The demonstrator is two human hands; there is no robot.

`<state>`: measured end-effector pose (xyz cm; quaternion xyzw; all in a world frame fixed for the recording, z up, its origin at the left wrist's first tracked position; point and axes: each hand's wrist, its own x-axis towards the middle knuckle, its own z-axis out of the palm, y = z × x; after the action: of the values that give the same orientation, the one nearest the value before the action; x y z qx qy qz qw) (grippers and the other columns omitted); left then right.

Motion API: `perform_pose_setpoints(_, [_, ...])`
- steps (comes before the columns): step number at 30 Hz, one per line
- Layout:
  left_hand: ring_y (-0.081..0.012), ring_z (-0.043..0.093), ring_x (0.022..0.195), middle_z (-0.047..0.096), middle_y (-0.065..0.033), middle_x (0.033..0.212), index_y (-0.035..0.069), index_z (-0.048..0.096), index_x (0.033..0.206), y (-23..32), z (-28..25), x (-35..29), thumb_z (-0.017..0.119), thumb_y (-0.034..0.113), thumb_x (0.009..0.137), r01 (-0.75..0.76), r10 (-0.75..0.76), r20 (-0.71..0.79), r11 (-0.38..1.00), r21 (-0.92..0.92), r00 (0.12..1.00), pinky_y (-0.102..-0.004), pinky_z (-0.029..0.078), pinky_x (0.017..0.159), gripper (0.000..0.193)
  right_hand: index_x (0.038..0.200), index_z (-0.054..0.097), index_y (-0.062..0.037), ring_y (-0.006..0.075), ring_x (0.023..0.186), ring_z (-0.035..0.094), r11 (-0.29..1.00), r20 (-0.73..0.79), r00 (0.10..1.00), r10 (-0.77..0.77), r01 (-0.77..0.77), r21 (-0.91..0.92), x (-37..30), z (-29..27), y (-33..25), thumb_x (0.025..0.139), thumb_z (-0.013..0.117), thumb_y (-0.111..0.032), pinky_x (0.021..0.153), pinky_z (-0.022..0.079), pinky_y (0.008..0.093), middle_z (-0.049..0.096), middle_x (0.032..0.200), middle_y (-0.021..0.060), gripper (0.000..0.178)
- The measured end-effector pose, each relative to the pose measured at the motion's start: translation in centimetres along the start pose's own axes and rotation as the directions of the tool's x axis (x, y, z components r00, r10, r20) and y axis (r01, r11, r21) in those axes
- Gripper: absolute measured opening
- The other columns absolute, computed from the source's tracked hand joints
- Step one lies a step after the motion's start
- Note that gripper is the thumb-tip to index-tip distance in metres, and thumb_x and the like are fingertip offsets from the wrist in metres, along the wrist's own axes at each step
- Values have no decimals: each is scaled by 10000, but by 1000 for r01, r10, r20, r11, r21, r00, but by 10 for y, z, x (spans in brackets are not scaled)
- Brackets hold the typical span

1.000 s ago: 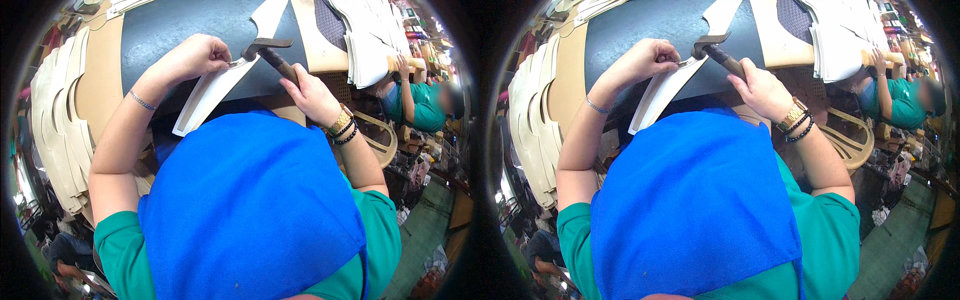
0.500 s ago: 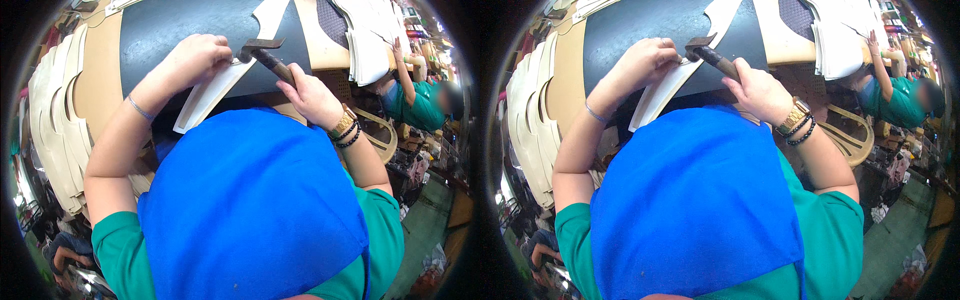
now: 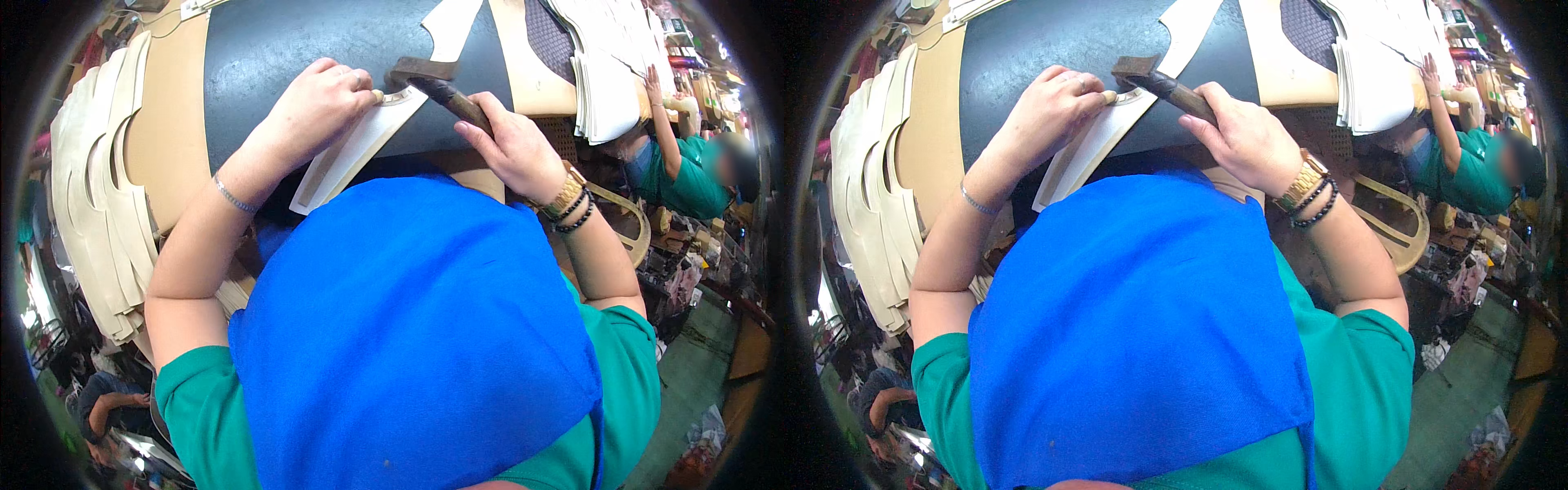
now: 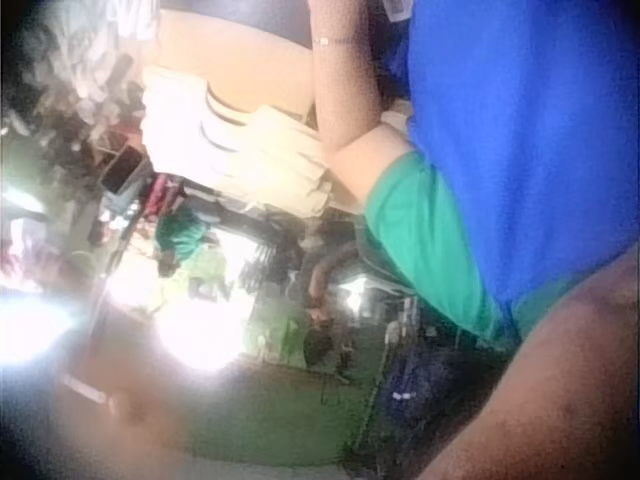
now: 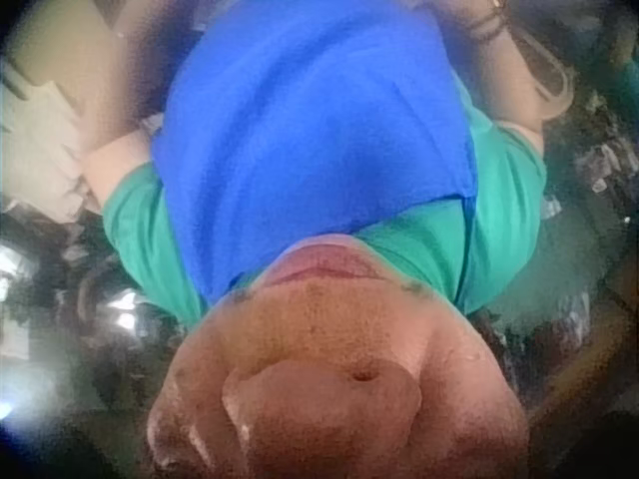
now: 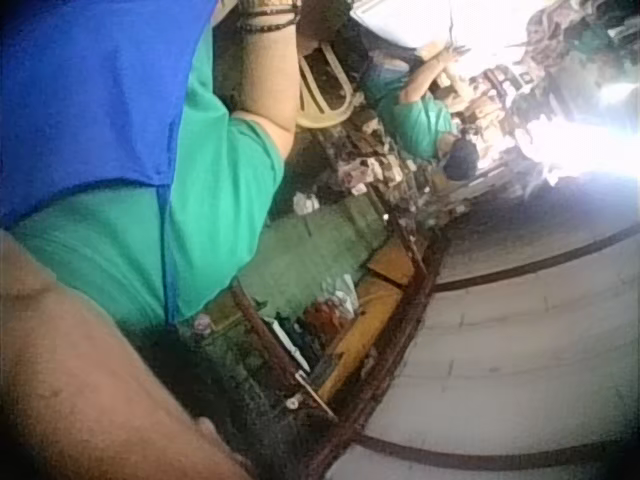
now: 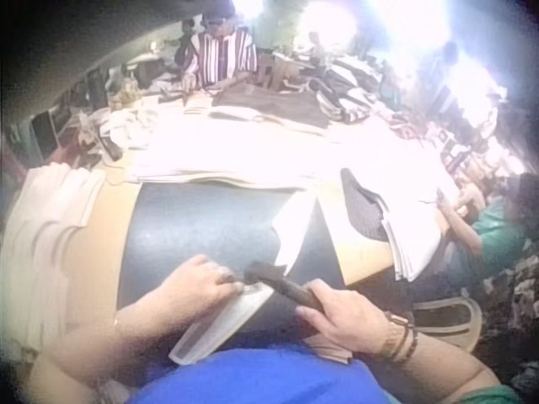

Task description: The person uses a hammer to repeatedly strike a small, curved piece of light-colored material placed on a dark work surface. They pick up the piece, reposition it, and continue hammering it along its edges.

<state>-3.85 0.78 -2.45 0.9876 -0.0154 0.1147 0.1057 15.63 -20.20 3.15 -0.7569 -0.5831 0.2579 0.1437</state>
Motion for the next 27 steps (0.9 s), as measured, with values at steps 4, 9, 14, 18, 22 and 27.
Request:
perform_pose_setpoints(4, [-236, 601, 1137, 654, -50, 1175, 112, 661, 1065, 19, 2, -25, 664, 217, 871, 112, -114, -82, 993, -36, 990, -485, 401, 1055, 221, 1062, 472, -41, 434, 750, 636, 1000, 34, 999, 2, -1, -31, 3, 2, -4, 983, 546, -355, 645, 489, 503, 626, 753, 227, 332])
perform_pose_setpoints(9, [-268, 590, 1090, 632, -66, 1138, 110, 688, 998, 35, 8, -40, 692, 282, 870, 298, -310, -178, 950, -88, 934, -442, 438, 973, 215, 1045, 476, -35, 442, 766, 636, 998, 20, 998, -53, 52, 30, 14, 5, -2, 984, 545, -353, 658, 493, 499, 631, 777, 242, 331])
perform_pose_setpoints(14, [-272, 595, 1027, 632, -73, 1090, 96, 700, 953, 33, 12, -37, 703, 298, 860, 311, -333, -239, 942, -127, 912, -415, 454, 910, 223, 1051, 484, -33, 451, 760, 633, 973, -179, 957, -226, 231, 8, 24, 3, 1, 989, 536, -354, 655, 496, 503, 623, 749, 246, 331])
perform_pose_setpoints(18, [-229, 595, 1046, 625, -51, 1069, 121, 696, 1007, 23, 19, -25, 689, 333, 853, 378, -371, -314, 925, -40, 874, -393, 460, 894, 263, 1082, 474, -39, 452, 760, 632, 999, 14, 998, -54, 54, 9, 31, 9, 7, 987, 543, -337, 657, 490, 503, 620, 749, 249, 320])
perform_pose_setpoints(22, [-267, 596, 1029, 618, -84, 1104, 88, 667, 1110, 21, 21, -16, 674, 311, 866, 480, -445, -298, 876, 54, 845, -391, 490, 853, 330, 1055, 452, -44, 466, 754, 624, 990, -113, 989, -101, 111, 89, 33, 2, 9, 990, 536, -333, 641, 480, 526, 623, 748, 254, 308])
perform_pose_setpoints(27, [-305, 613, 1011, 628, -122, 1082, 51, 659, 1087, 22, 19, -7, 682, 188, 853, 473, -514, -246, 856, -208, 822, -397, 505, 871, 273, 1005, 451, -43, 463, 735, 625, 998, -38, 998, -55, 54, -44, 25, 6, 12, 984, 540, -343, 637, 493, 533, 632, 773, 248, 314])
